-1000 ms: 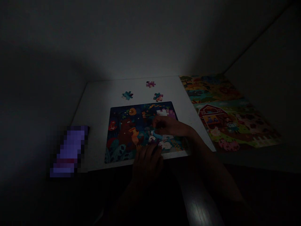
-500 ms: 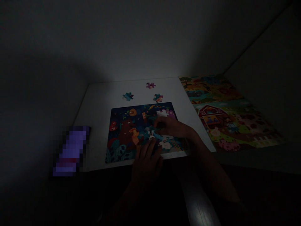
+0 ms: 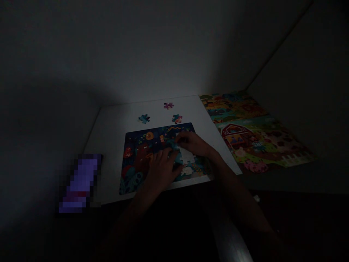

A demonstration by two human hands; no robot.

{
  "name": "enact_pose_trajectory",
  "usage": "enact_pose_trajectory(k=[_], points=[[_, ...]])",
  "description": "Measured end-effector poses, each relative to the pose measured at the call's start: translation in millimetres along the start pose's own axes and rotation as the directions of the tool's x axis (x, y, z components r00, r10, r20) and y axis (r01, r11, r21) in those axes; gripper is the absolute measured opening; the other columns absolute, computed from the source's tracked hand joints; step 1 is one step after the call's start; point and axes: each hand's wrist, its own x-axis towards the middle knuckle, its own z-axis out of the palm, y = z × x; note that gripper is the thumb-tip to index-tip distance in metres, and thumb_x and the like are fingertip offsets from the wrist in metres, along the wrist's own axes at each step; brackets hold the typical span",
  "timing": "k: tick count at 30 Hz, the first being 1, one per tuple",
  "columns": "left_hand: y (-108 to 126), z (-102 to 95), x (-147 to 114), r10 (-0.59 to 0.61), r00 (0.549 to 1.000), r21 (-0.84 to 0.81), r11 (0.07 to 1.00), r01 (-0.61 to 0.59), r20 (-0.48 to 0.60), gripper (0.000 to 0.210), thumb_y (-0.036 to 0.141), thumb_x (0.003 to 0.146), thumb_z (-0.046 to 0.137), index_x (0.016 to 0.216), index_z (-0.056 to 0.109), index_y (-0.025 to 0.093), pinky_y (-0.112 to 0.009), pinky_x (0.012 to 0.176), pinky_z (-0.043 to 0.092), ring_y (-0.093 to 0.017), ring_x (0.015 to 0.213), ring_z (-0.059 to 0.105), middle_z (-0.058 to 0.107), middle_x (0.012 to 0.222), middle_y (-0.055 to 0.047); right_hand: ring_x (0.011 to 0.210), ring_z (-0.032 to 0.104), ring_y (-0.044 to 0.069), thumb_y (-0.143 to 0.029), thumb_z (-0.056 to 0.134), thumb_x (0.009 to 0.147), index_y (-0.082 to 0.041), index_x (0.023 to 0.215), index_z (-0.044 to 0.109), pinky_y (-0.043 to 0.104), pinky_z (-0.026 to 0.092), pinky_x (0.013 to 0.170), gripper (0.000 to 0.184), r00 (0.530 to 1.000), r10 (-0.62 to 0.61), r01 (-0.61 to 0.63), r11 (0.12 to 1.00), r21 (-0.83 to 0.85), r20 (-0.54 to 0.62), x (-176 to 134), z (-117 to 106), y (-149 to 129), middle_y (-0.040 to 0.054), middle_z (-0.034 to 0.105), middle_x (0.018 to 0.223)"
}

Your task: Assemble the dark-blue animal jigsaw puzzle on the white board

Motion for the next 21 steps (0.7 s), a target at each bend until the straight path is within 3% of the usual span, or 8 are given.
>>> enact_pose_trajectory(k=[3,6,14,21], points=[[-6,-1.9,3,0.048,0.999,0.006,0.999,-0.048,0.012,0.044,0.040,0.090,0.061,0.129,0.056,0.020,-0.045,0.093,0.048,-0.028,0.109,0.054,0.057,0.122,-0.011,0.086,0.059,0.018,-0.007,0.051,0.072,-0.017,0.091,0.066,0.030,0.044,0.081,0.027,0.982,0.019,-0.041,0.992,-0.115,-0.190,4,-4,4,0.0043,0.067,0.094],[-9,-1.3,3,0.066,0.998,0.014,0.998,-0.066,0.002,0.041,0.039,0.091,0.060,0.128,0.056,0.021,-0.044,0.093,0.048,-0.028,0.108,0.053,0.057,0.120,-0.010,0.087,0.058,0.020,-0.008,0.051,0.073,-0.017,0.090,0.066,0.033,0.044,0.083,0.024,0.959,0.025,-0.089,0.971,-0.220,-0.281,8,-5,9,0.0063,0.066,0.096],[-11,-5.2,5,0.127,0.992,0.110,0.986,-0.126,-0.004,0.038,0.042,0.093,0.057,0.124,0.059,0.021,-0.043,0.089,0.046,-0.028,0.104,0.054,0.059,0.117,-0.010,0.097,0.056,0.024,-0.010,0.053,0.076,-0.019,0.086,0.066,0.038,0.041,0.092,0.018,0.955,-0.057,-0.063,0.921,-0.384,-0.292,17,-1,22,0.0077,0.066,0.095],[-16,-4.9,7,0.259,0.966,0.154,0.955,-0.255,-0.006,0.034,0.039,0.095,0.055,0.122,0.060,0.019,-0.042,0.098,0.042,-0.026,0.111,0.055,0.062,0.124,-0.009,0.113,0.050,0.030,-0.024,0.054,0.087,-0.018,0.106,0.064,0.045,0.035,0.095,0.023,0.946,-0.022,-0.143,0.865,-0.480,-0.322,16,4,25,0.0140,0.062,0.121]])
